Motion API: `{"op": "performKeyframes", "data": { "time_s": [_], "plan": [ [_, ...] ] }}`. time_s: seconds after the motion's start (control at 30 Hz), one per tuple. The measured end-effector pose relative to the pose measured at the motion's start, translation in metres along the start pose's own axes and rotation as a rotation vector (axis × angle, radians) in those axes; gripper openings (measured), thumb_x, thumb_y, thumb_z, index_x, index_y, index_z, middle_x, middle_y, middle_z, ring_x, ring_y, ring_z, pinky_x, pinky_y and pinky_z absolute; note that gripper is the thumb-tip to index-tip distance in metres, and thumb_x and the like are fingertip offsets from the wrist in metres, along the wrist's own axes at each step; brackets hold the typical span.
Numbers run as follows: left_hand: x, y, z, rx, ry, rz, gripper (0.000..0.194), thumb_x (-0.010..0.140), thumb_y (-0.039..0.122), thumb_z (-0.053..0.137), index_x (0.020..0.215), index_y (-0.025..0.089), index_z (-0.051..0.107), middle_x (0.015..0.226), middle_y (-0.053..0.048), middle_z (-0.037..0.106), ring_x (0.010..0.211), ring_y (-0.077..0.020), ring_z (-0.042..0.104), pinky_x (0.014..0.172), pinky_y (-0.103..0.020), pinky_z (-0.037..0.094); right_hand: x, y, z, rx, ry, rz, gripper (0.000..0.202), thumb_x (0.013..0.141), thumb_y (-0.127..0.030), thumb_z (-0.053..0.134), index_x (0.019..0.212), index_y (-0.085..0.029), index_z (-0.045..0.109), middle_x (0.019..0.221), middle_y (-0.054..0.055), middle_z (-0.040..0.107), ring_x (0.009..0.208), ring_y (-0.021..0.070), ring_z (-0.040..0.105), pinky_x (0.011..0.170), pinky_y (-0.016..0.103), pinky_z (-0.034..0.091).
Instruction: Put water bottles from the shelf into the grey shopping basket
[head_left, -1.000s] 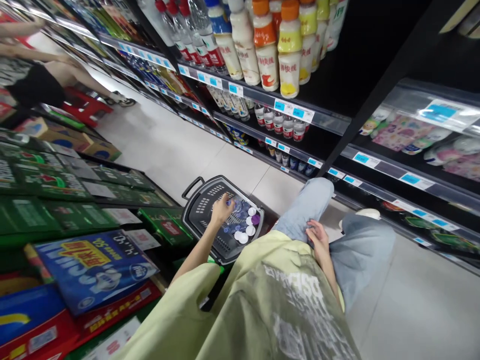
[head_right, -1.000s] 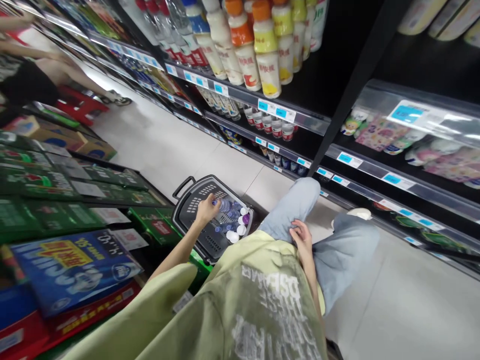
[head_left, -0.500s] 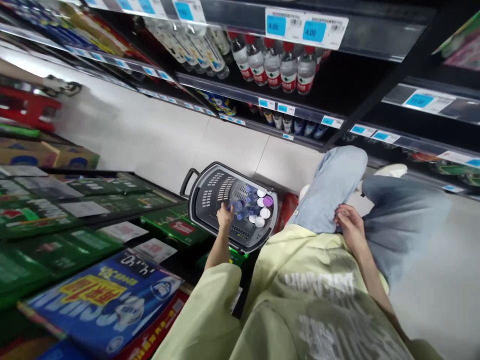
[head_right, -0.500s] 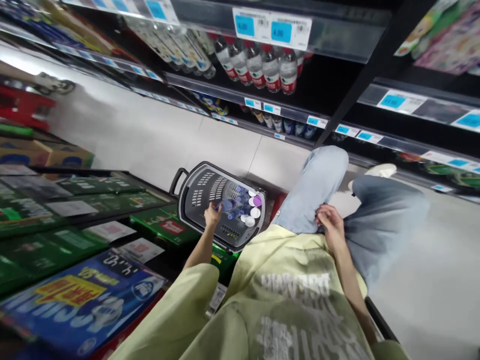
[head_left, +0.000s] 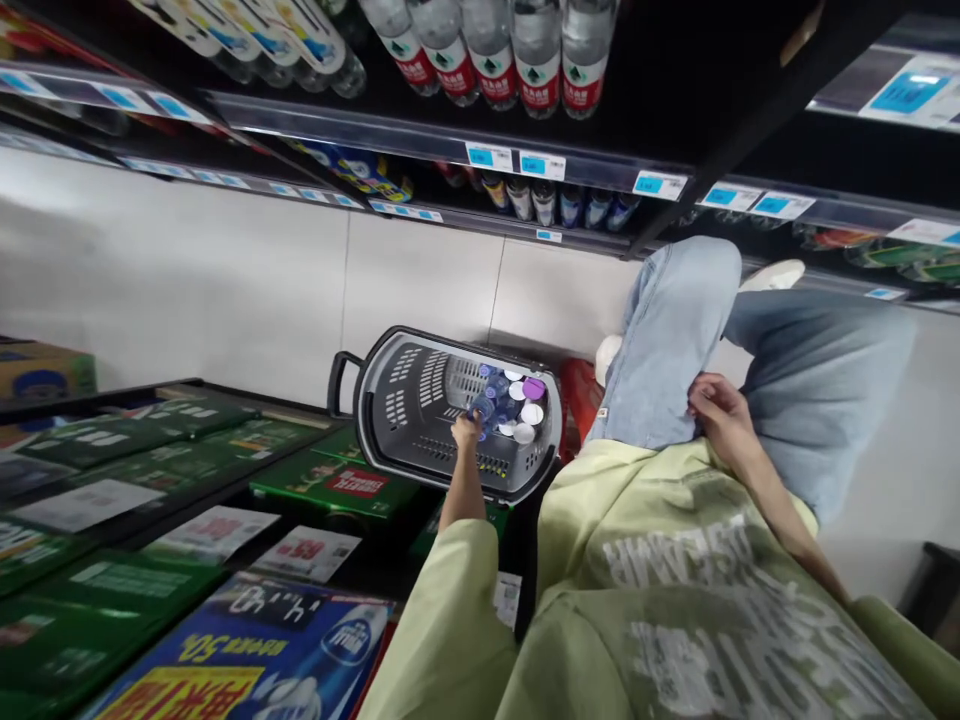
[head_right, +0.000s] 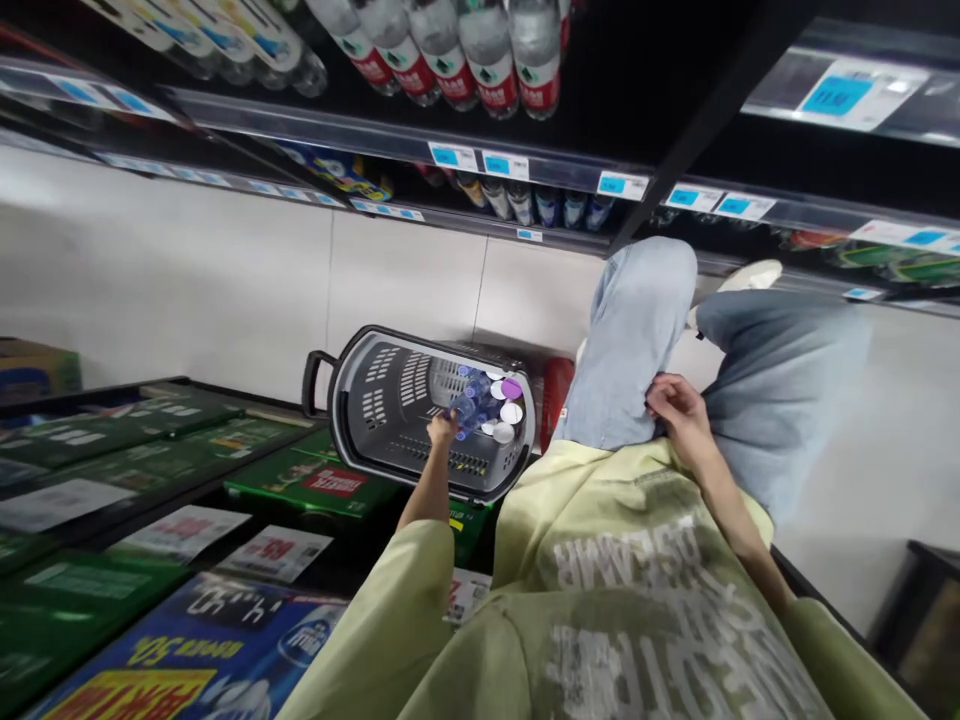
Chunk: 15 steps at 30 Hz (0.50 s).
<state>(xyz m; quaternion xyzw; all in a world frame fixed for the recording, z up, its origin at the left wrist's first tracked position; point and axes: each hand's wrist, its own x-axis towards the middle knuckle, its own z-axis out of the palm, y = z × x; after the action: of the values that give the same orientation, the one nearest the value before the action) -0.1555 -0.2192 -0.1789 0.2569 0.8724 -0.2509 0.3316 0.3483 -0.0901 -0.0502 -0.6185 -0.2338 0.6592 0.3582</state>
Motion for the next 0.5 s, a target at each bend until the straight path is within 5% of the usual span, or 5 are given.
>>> {"op": "performKeyframes", "data": {
  "time_s": [0.23, 0.5],
  "plan": [
    [0.02, 0.01, 0.014, 0.063, -0.076, -0.004, 0.041, 0.114, 0.036, 0.055, 0.135, 0.006, 0.072, 0.131, -0.023, 0.077, 0.124, -0.0306, 0.075, 0.108, -0.043, 0.055, -0.006, -0.006, 0.011, 0.027, 0.066, 0.024, 0.036, 0.068, -0.036, 0.102, 0.095, -0.028, 0.078, 0.076, -0.004, 0.064, 0.065, 0.0133, 0.055, 0.06, 0.023, 0.049],
    [0.039, 0.016, 0.027, 0.037, -0.076, 0.06, 0.029, 0.111, 0.037, 0.063, 0.115, 0.01, 0.074, 0.109, -0.015, 0.08, 0.107, -0.0262, 0.077, 0.102, -0.041, 0.056, -0.01, -0.014, 0.019, -0.018, 0.126, 0.048, 0.036, 0.065, -0.032, 0.098, 0.093, -0.028, 0.076, 0.079, -0.003, 0.064, 0.064, 0.0131, 0.053, 0.058, 0.024, 0.046]
  ]
}}
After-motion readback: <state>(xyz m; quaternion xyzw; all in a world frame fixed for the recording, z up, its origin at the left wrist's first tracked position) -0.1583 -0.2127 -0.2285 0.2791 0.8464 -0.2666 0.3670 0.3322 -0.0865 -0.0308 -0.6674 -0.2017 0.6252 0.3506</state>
